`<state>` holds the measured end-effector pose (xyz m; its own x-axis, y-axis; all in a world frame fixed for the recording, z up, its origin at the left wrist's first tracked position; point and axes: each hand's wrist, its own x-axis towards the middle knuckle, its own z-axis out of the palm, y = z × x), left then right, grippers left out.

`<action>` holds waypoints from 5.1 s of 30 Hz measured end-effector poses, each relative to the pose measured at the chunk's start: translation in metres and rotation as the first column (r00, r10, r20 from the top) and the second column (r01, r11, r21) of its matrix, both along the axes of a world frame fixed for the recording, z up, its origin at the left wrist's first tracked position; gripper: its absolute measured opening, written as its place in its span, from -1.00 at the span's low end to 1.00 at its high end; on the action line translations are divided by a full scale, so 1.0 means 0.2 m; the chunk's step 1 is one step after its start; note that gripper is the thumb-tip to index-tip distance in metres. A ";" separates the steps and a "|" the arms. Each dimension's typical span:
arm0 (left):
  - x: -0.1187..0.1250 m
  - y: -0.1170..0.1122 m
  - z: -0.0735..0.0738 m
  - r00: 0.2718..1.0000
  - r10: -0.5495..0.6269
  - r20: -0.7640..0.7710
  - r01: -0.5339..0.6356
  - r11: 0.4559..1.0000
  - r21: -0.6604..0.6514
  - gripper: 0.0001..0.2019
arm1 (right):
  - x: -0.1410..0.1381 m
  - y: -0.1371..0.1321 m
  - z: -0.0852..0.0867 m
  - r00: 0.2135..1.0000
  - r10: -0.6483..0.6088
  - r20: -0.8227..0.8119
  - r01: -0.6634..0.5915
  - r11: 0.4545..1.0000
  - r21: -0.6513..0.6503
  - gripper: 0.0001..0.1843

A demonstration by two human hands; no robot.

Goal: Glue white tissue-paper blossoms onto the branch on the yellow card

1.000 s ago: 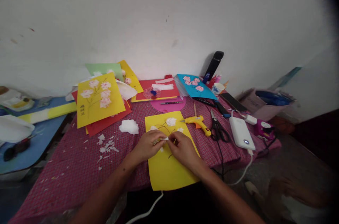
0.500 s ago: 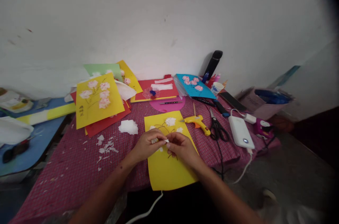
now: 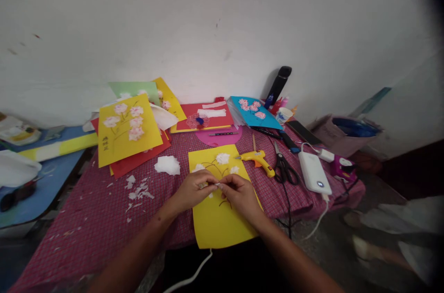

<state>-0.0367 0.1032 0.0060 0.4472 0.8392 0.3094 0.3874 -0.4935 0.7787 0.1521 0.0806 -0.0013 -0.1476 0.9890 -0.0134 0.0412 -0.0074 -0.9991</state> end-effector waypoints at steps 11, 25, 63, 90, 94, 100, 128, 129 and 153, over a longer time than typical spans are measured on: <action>-0.01 0.01 -0.06 0.909 -0.041 -0.416 0.168 0.947 0.274 -0.83 | 0.36 0.13 -0.05 0.868 -0.197 0.456 0.174 0.980 0.092 -0.82; -0.01 0.02 -0.05 0.889 -0.083 -0.451 0.205 0.951 0.230 -0.85 | 0.34 0.19 -0.09 0.763 -0.166 0.625 0.072 0.982 0.173 -0.83; -0.01 0.02 -0.05 0.900 -0.084 -0.427 0.199 0.952 0.232 -0.86 | 0.28 0.21 -0.08 0.693 -0.150 0.706 -0.002 0.978 0.210 -0.84; -0.09 0.04 -0.04 0.981 0.130 -0.146 -0.076 0.941 0.330 -0.55 | 0.24 0.05 -0.02 0.673 -0.167 0.720 -0.077 0.953 0.293 -0.88; -0.11 0.04 -0.05 0.966 0.226 -0.126 -0.177 0.932 0.317 -0.52 | 0.08 -0.01 -0.01 0.657 -0.042 0.753 -0.220 0.944 0.244 -0.86; -0.09 0.04 -0.06 0.969 0.186 -0.163 -0.134 0.949 0.286 -0.57 | -0.09 0.03 0.01 0.512 -0.029 0.859 -0.264 0.946 0.189 -0.88; -0.07 0.02 -0.03 0.974 0.202 -0.104 -0.182 0.967 0.180 -0.77 | -0.01 0.02 -0.01 0.699 -0.106 0.708 -0.224 0.907 0.357 -0.84; -0.07 0.02 -0.02 0.978 0.186 -0.093 -0.172 0.974 0.144 -0.77 | 0.00 0.01 -0.01 0.714 -0.123 0.689 -0.219 0.896 0.387 -0.85; -0.02 -0.02 0.01 0.997 0.030 -0.067 -0.040 0.988 -0.148 -0.84 | -0.04 -0.08 -0.06 0.942 -0.147 0.301 0.059 0.957 0.282 -0.88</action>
<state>-0.0409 0.1000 0.0079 0.4315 0.8893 0.1513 0.4541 -0.3590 0.8154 0.1443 0.0654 -0.0125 -0.0763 0.9719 0.2227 0.3678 0.2351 -0.8997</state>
